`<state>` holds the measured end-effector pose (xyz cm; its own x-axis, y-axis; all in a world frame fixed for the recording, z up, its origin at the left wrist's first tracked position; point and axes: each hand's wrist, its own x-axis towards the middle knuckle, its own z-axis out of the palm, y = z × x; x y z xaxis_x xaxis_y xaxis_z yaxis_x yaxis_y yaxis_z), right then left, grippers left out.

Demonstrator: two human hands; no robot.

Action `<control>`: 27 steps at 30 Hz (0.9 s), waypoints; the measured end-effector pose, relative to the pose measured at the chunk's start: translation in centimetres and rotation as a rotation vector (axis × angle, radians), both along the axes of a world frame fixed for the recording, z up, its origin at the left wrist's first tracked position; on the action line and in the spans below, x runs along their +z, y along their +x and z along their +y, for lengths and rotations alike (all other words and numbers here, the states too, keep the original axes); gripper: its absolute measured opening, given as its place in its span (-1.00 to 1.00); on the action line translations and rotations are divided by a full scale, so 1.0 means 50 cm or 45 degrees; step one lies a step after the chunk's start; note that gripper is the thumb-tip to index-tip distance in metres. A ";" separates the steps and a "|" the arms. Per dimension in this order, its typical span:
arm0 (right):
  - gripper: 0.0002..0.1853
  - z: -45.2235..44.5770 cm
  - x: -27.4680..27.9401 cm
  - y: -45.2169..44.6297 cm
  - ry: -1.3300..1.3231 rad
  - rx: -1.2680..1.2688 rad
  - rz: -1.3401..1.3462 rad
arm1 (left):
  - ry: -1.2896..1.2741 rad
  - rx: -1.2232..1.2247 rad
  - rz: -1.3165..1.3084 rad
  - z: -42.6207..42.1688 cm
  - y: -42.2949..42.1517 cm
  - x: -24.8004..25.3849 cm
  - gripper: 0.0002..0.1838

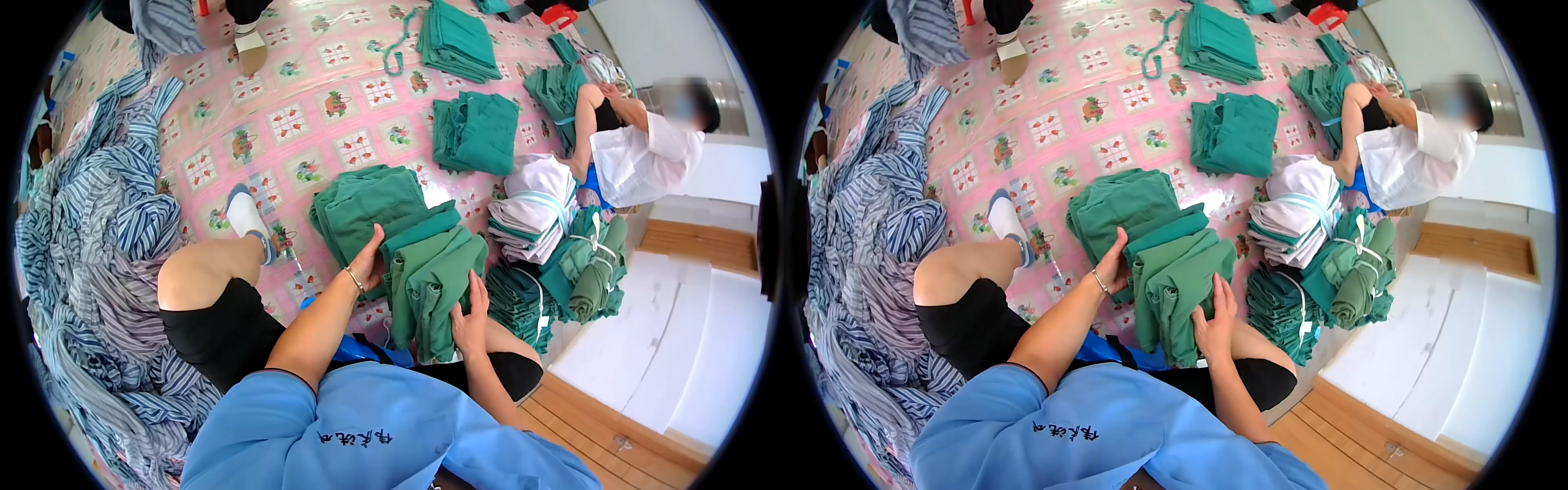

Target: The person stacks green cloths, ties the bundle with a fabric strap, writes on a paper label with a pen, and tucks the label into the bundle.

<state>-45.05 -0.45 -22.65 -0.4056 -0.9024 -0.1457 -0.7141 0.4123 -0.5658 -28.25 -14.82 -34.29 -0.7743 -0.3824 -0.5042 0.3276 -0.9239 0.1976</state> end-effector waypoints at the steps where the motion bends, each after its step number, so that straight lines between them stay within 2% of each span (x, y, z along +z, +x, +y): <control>1: -0.24 -0.006 0.001 0.005 0.003 -0.019 0.015 | -0.015 0.024 0.027 0.002 0.000 0.000 0.06; 5: -0.30 -0.034 0.017 0.047 0.010 0.029 0.156 | 0.025 0.091 0.038 0.009 -0.009 -0.058 0.06; 8: -0.27 -0.076 -0.014 0.096 0.079 0.100 0.158 | 0.281 0.178 -0.116 -0.018 -0.010 -0.114 0.06; 11: 0.06 -0.099 -0.113 0.132 0.378 0.334 0.119 | 0.192 0.438 -0.431 -0.004 0.015 -0.268 0.08; 12: 0.12 -0.114 -0.115 0.157 0.471 0.302 0.135 | 0.128 0.488 -0.519 0.009 0.004 -0.324 0.15; 13: 0.19 -0.130 -0.106 0.183 0.567 0.269 0.154 | 0.098 0.458 -0.651 0.018 -0.006 -0.335 0.17; 14: 0.26 -0.137 -0.101 0.197 0.669 0.232 0.174 | 0.074 0.422 -0.782 0.010 -0.004 -0.303 0.19; 15: 0.29 -0.138 -0.109 0.197 0.669 0.253 0.235 | 0.052 0.392 -0.807 0.008 0.000 -0.265 0.20; 17: 0.33 -0.158 -0.119 0.200 0.647 0.290 0.357 | 0.088 0.390 -0.692 0.010 0.000 -0.266 0.15; 18: 0.19 -0.167 -0.122 0.205 0.637 0.281 0.483 | 0.062 0.403 -0.625 0.015 -0.003 -0.278 0.13; 21: -0.02 -0.174 -0.147 0.170 0.513 0.135 0.177 | 0.018 0.466 -0.520 0.040 -0.025 -0.322 0.08; 22: -0.16 -0.198 -0.112 0.180 0.607 0.054 0.224 | 0.007 0.490 -0.500 0.047 -0.031 -0.331 0.07; 25: -0.19 -0.196 -0.079 0.132 0.361 0.031 0.169 | -0.226 0.231 -0.857 0.035 -0.005 -0.258 0.05; 26: -0.16 -0.218 -0.046 0.156 0.387 -0.041 0.072 | -0.241 0.209 -0.858 0.029 0.009 -0.234 0.04; 27: -0.16 -0.216 -0.052 0.162 0.356 0.025 0.088 | -0.209 0.179 -0.849 0.034 0.014 -0.226 0.04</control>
<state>-36.96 -11.27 -25.23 -0.4062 -0.8387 -0.3628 -0.7561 0.5314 -0.3819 -27.56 -13.13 -45.57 -0.2576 -0.5682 -0.7815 0.2023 -0.8226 0.5314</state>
